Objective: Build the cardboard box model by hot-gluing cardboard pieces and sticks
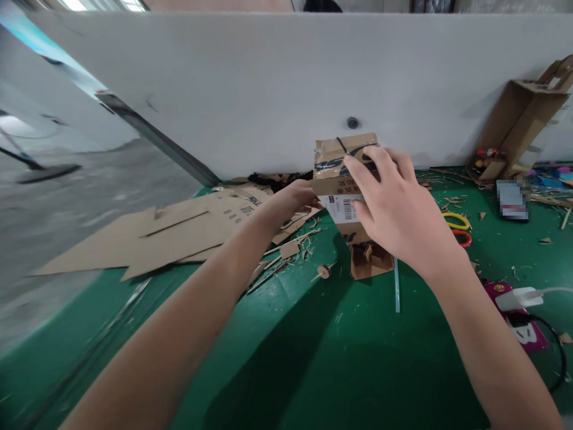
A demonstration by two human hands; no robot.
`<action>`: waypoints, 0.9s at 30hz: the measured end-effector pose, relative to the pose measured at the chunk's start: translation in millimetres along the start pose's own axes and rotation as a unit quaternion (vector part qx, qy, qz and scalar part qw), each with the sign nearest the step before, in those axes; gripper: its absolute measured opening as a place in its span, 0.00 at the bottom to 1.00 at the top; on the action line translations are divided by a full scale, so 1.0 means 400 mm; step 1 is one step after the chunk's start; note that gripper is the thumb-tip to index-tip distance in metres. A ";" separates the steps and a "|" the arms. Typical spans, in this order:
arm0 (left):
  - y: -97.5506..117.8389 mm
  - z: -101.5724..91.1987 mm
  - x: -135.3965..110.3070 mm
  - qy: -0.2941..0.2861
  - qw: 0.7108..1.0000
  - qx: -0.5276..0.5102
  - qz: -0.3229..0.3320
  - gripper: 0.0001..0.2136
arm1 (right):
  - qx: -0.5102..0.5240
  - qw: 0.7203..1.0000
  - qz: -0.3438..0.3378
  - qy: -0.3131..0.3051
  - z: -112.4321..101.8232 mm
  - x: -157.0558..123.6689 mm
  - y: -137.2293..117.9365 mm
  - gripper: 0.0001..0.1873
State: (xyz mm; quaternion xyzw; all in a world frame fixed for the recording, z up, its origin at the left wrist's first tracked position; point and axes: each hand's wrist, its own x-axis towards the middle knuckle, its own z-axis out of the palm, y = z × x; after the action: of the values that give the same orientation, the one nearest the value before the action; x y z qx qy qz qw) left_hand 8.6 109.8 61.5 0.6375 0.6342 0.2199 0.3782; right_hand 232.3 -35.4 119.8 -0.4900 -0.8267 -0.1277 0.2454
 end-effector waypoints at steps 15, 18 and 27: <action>0.049 0.164 -0.336 -0.089 0.841 0.452 0.284 0.14 | -0.036 0.998 -0.035 0.029 -0.008 -0.010 -0.020 0.32; 0.039 0.196 -0.306 -0.091 0.852 0.438 0.272 0.11 | -0.041 0.997 -0.035 0.049 -0.028 -0.008 -0.035 0.31; 0.036 0.187 -0.285 -0.102 0.865 0.422 0.252 0.13 | -0.020 0.998 -0.046 0.032 -0.021 -0.004 -0.047 0.28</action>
State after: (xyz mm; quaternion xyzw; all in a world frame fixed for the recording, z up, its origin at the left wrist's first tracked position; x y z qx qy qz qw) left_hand 63.3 -15.5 48.9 0.8932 0.4421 -0.0477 0.0674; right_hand 218.8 -49.5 126.6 -0.4516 -0.8375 -0.1712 0.2554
